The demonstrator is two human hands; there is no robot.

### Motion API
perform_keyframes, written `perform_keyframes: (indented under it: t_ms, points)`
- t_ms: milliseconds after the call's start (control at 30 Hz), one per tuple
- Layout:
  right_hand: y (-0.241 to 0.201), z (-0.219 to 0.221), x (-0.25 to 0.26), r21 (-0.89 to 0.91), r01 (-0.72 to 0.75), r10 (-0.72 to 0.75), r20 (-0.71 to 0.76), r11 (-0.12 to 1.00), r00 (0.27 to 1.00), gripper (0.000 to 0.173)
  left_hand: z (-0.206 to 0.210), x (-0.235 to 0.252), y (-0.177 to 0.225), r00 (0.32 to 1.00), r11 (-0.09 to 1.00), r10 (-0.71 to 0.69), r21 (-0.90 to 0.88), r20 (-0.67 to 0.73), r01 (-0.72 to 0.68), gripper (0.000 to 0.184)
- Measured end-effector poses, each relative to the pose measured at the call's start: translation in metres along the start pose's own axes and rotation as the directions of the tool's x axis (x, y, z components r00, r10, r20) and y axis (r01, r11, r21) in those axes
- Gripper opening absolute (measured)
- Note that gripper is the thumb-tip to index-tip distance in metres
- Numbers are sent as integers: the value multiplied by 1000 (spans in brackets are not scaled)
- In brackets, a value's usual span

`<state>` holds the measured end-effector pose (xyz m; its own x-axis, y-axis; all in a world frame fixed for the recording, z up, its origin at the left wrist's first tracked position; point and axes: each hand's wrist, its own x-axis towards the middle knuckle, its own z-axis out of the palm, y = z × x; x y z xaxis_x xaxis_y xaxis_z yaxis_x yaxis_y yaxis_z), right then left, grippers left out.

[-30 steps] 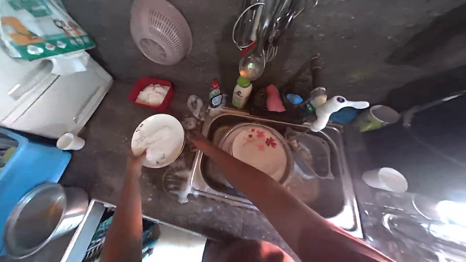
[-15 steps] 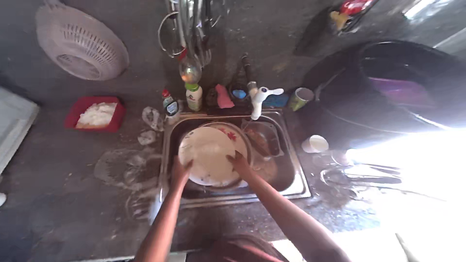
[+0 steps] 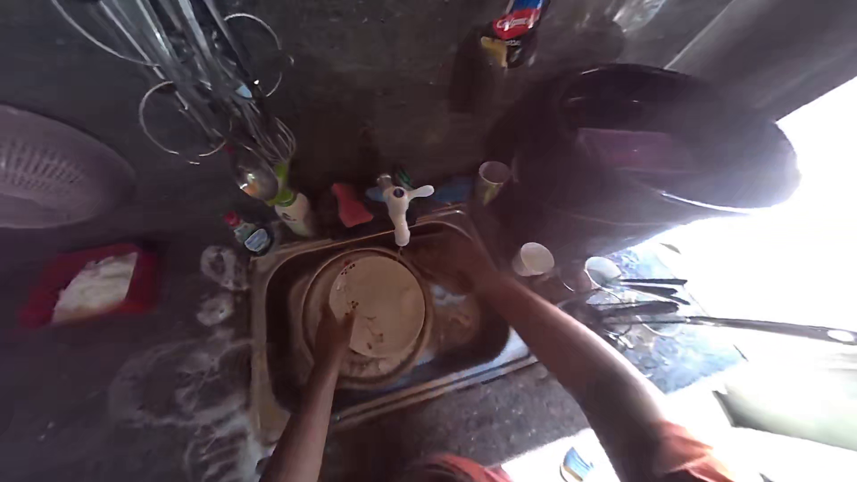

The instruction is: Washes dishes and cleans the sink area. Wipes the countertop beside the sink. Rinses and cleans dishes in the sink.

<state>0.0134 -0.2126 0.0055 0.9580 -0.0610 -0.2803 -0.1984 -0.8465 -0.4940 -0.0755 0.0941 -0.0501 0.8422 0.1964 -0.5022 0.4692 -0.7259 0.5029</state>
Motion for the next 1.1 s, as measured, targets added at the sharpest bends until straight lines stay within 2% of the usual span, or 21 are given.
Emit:
perform_keyframes:
  t_ms: [33, 67, 133, 167, 233, 300, 367, 433, 533, 567, 633, 700, 767, 800, 833, 900, 967, 1033, 1100]
  points:
    - [11, 0, 31, -72, 5, -19, -191, 997, 981, 49, -3, 0, 2, 1000, 997, -17, 69, -8, 17, 83]
    - [13, -9, 58, -153, -32, -4, -228, 988, 974, 62, -5, 0, 3, 999, 989, -20, 144, -39, 25, 80]
    - [12, -23, 98, -300, -79, 25, -182, 951, 983, 87, -11, -2, 6, 995, 976, 15, 215, -98, 6, 77]
    - [10, -25, 105, -345, -87, 38, -146, 934, 989, 85, -15, -6, 8, 993, 974, 51, 224, -109, -26, 75]
    - [1, -25, 101, -375, -137, 98, -121, 917, 988, 50, -24, -20, 7, 980, 972, 164, 190, -116, -141, 64]
    - [-13, -27, 84, -280, -177, 130, -179, 944, 975, 34, -30, -34, 0, 952, 961, 275, 76, -136, -267, 49]
    - [-17, -34, 70, -197, -107, 54, -257, 975, 965, 34, -32, -44, -4, 933, 944, 321, -23, -163, -329, 41]
    - [-10, -37, 68, -217, -17, -38, -245, 976, 969, 36, -27, -49, -4, 926, 932, 344, -64, -153, -357, 37]
    - [5, -25, 75, -354, 21, -77, -144, 935, 987, 71, -20, -53, 13, 907, 900, 418, -111, -44, -421, 36]
    - [6, -20, 76, -343, 35, -91, -148, 939, 985, 77, -18, -53, 26, 902, 892, 432, -150, 14, -426, 37]
    - [-1, -7, 76, -244, 82, -133, -198, 966, 971, 62, -14, -40, 57, 880, 862, 465, -278, 100, -424, 35]
    - [-23, -2, 69, -142, 91, -106, -106, 986, 989, 39, -8, -20, 93, 850, 828, 499, -383, 168, -410, 35]
    - [-42, -2, 66, -158, 14, -17, -20, 987, 1000, 47, -6, -7, 129, 837, 811, 510, -436, 200, -390, 36]
    - [-45, -3, 70, -165, -30, 26, -22, 986, 999, 46, -6, -6, 145, 840, 810, 504, -448, 201, -379, 37]
    - [-44, -5, 76, -162, -68, 61, -48, 984, 997, 43, -5, -6, 158, 853, 814, 487, -453, 188, -365, 37]
    - [-27, -9, 97, -194, -102, 79, -125, 976, 989, 55, 5, -5, 175, 889, 846, 437, -398, 136, -354, 39]
    - [-2, -10, 120, -263, -89, 50, -153, 961, 987, 70, 12, -6, 179, 908, 879, 403, -323, 115, -350, 47]
    - [10, -10, 129, -253, -119, 83, -148, 960, 986, 62, 19, -2, 174, 916, 883, 393, -313, 82, -351, 57]
    - [4, -24, 119, -97, -204, 182, -200, 974, 963, 55, 21, 4, 163, 918, 868, 387, -366, 81, -334, 62]
